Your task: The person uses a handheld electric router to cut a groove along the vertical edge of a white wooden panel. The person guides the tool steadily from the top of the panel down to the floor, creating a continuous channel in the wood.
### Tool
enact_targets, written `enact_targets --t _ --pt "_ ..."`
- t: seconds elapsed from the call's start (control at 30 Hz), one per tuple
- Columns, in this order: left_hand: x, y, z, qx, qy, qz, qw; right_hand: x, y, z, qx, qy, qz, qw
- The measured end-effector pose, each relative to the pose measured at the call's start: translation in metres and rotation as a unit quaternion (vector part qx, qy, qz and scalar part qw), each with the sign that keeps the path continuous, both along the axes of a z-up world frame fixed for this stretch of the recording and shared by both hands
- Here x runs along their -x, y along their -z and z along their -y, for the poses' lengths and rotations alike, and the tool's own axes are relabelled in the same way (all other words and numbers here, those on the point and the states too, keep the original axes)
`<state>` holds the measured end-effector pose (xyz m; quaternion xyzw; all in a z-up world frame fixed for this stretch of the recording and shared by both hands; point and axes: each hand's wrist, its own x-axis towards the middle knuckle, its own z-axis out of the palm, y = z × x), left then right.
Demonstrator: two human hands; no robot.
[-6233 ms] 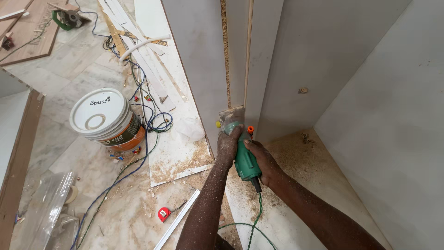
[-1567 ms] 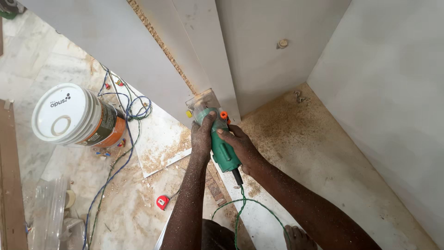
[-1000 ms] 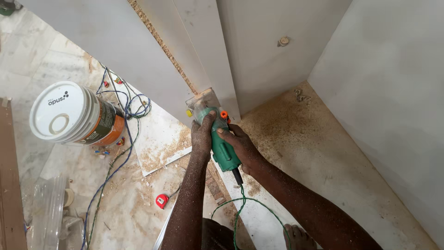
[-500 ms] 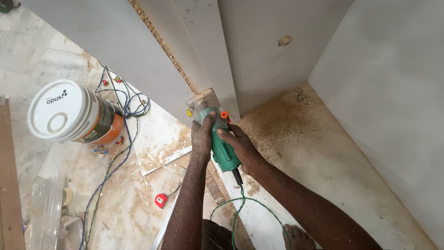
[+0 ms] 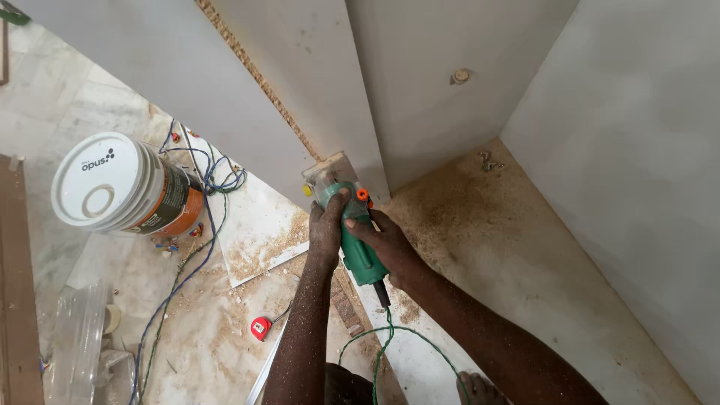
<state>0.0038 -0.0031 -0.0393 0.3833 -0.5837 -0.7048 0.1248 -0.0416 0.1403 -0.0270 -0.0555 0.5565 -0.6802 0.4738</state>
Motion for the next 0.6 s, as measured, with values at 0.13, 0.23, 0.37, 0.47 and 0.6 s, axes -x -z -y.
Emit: enact_targets --t 0.13,0.23,0.37,0.47,0.6 --pt "0.002 -0.001 -0.001 -0.015 -0.011 0.034 0.999 0.0 -0.001 0.001 -0.015 0.002 0.014 1.0" --pt "0.0 0.0 -0.001 -0.007 -0.005 0.031 0.999 0.001 0.006 0.001 -0.004 0.005 0.027 1.0" --pt "0.004 0.002 -0.003 -0.02 -0.018 0.002 1.0 0.003 0.01 0.001 -0.001 0.009 0.041 0.999" --pt "0.004 0.002 -0.002 -0.035 -0.02 0.012 0.999 0.004 0.012 0.001 0.02 0.013 0.052 0.998" --pt "0.001 -0.006 -0.007 -0.01 -0.016 -0.03 0.999 0.003 0.008 0.003 -0.006 0.048 0.047 0.998"
